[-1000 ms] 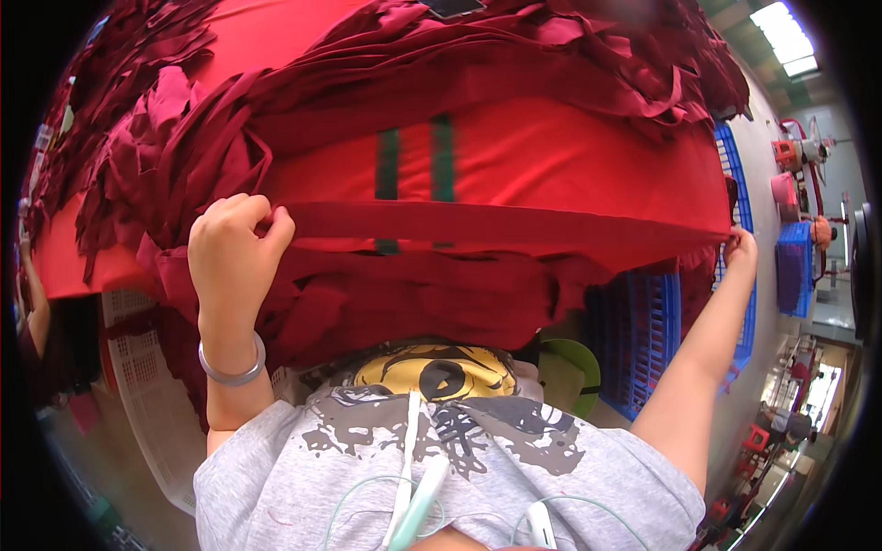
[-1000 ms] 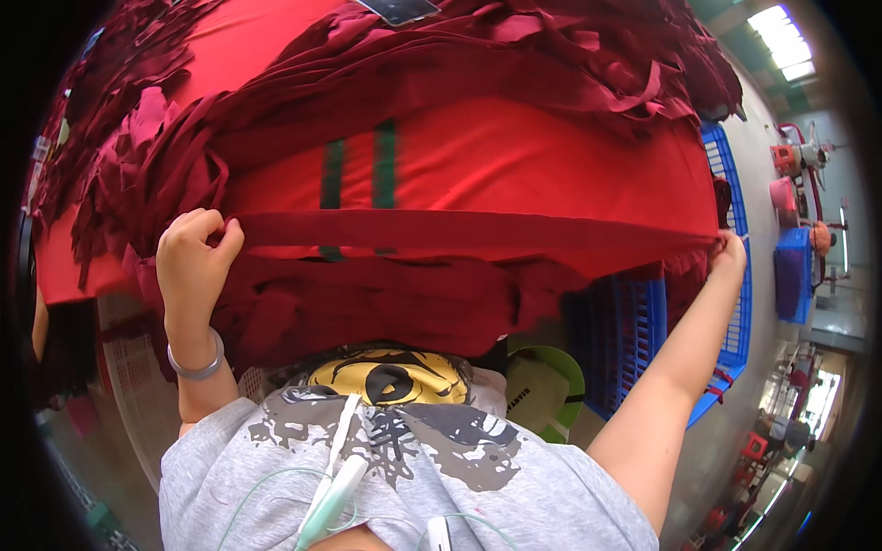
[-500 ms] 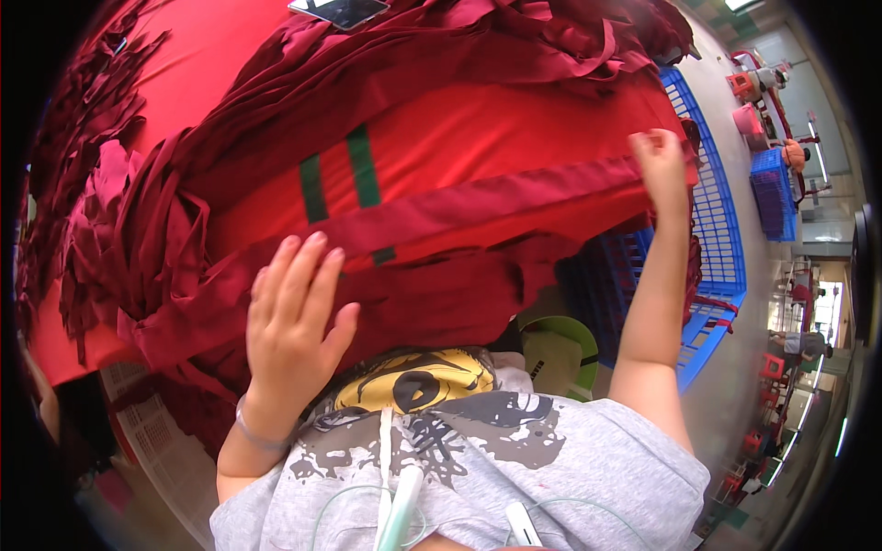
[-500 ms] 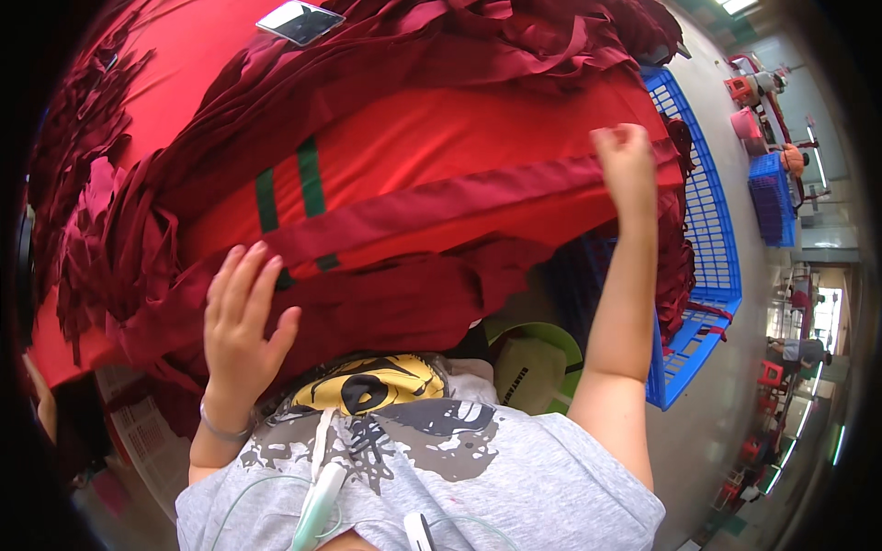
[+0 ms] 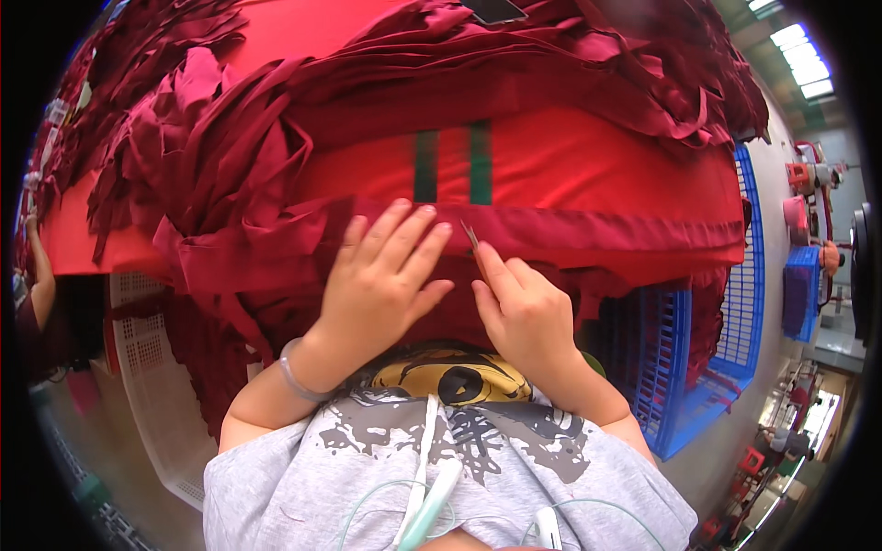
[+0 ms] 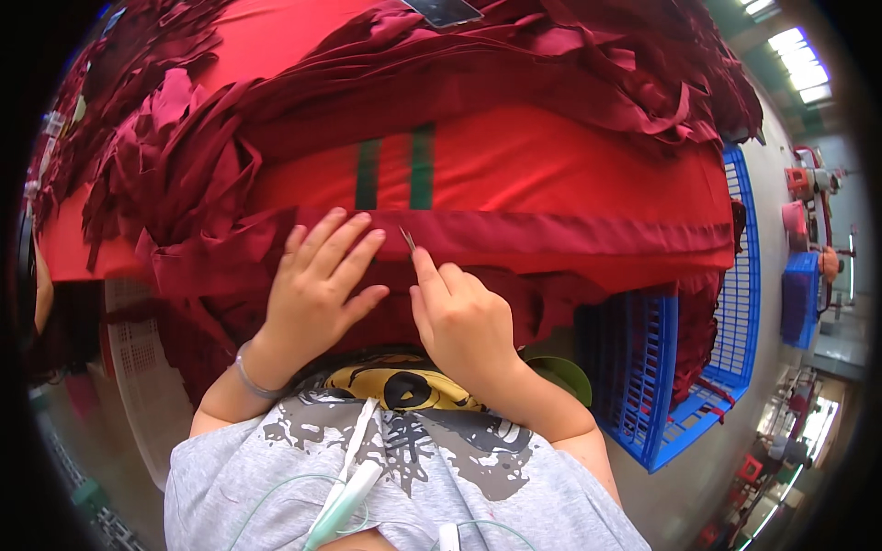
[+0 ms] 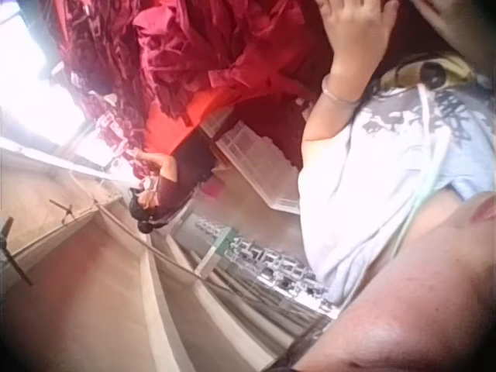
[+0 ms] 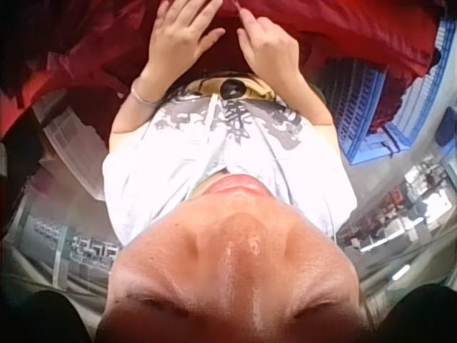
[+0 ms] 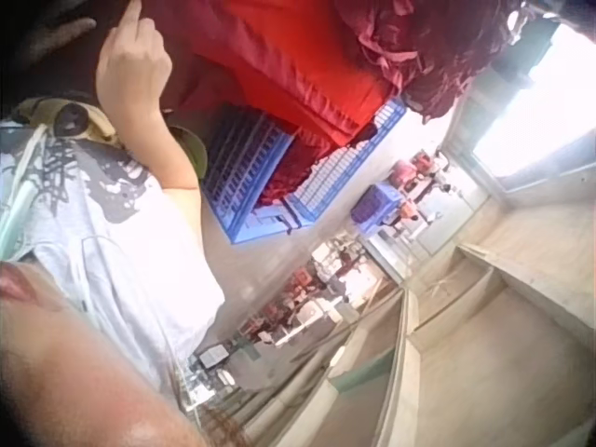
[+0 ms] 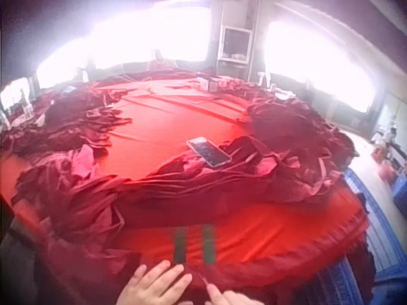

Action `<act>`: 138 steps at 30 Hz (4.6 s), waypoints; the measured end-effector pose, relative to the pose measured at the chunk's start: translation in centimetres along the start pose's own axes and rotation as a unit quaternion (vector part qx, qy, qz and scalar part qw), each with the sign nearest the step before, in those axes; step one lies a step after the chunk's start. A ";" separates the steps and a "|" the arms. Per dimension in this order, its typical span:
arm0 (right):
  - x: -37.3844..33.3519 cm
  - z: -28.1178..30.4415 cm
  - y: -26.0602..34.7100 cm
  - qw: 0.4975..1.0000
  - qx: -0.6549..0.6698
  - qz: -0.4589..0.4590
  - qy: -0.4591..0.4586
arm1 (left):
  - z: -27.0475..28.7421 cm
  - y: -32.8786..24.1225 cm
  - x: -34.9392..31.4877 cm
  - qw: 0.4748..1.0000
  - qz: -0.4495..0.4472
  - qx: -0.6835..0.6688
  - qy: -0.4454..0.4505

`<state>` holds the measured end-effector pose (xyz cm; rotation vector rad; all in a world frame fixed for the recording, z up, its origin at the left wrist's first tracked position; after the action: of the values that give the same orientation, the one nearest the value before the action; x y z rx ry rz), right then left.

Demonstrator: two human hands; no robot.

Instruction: The person uses a small blade to cut and remove excess threads and loose fabric edges from a large stack of red material. They repeatedly lift sections of the fabric to access the edges, slice the threads, and pull the loose pieces away.

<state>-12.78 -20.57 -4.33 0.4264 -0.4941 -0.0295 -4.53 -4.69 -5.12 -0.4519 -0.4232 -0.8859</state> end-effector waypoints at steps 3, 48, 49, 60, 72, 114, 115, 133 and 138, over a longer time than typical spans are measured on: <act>0.4 0.2 0.5 0.999 -0.036 0.003 0.009 | -1.8 -0.5 -0.1 0.998 0.033 -0.056 -0.017; 1.9 -0.5 -0.1 0.996 0.006 -0.016 -0.091 | -1.8 0.0 0.1 0.998 0.009 -0.055 -0.037; 1.4 -0.4 0.1 0.998 -0.003 -0.010 -0.058 | -1.8 -0.1 0.1 0.998 0.010 -0.056 -0.033; 1.4 -0.5 0.1 0.998 -0.026 -0.005 -0.050 | -1.8 -0.1 0.2 0.998 0.013 -0.063 -0.024; 6.0 -1.6 -2.1 0.989 0.115 -0.053 -0.076 | -1.8 0.1 -0.2 0.996 0.031 -0.083 -0.027; -0.2 1.7 -6.6 0.662 0.591 -0.458 -0.062 | -0.4 1.7 9.9 0.945 0.234 -0.226 -0.016; -0.1 0.5 -5.8 0.588 0.643 -0.490 0.018 | 1.5 1.5 9.3 0.942 0.227 -0.240 0.061; 0.0 18.5 -33.9 0.498 0.608 -0.436 -0.439 | 9.2 8.5 1.0 0.936 0.297 -0.188 -0.035; -6.5 25.2 -50.1 0.498 0.397 -0.585 -0.503 | 7.5 7.5 2.3 0.949 0.313 0.031 0.020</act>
<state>-26.50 -75.25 -7.49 1.6673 -1.3020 -1.5449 1.64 2.06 0.81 -0.4719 -0.2426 -0.2631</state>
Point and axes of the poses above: each hand's wrist, its own x-axis towards the middle knuckle, its own z-axis out of the back of the hand, y = z × x, the point moved 3 cm from there along x, towards the middle knuckle, and after that the axes turned 15 degrees about -y, right-handed, at the moved point
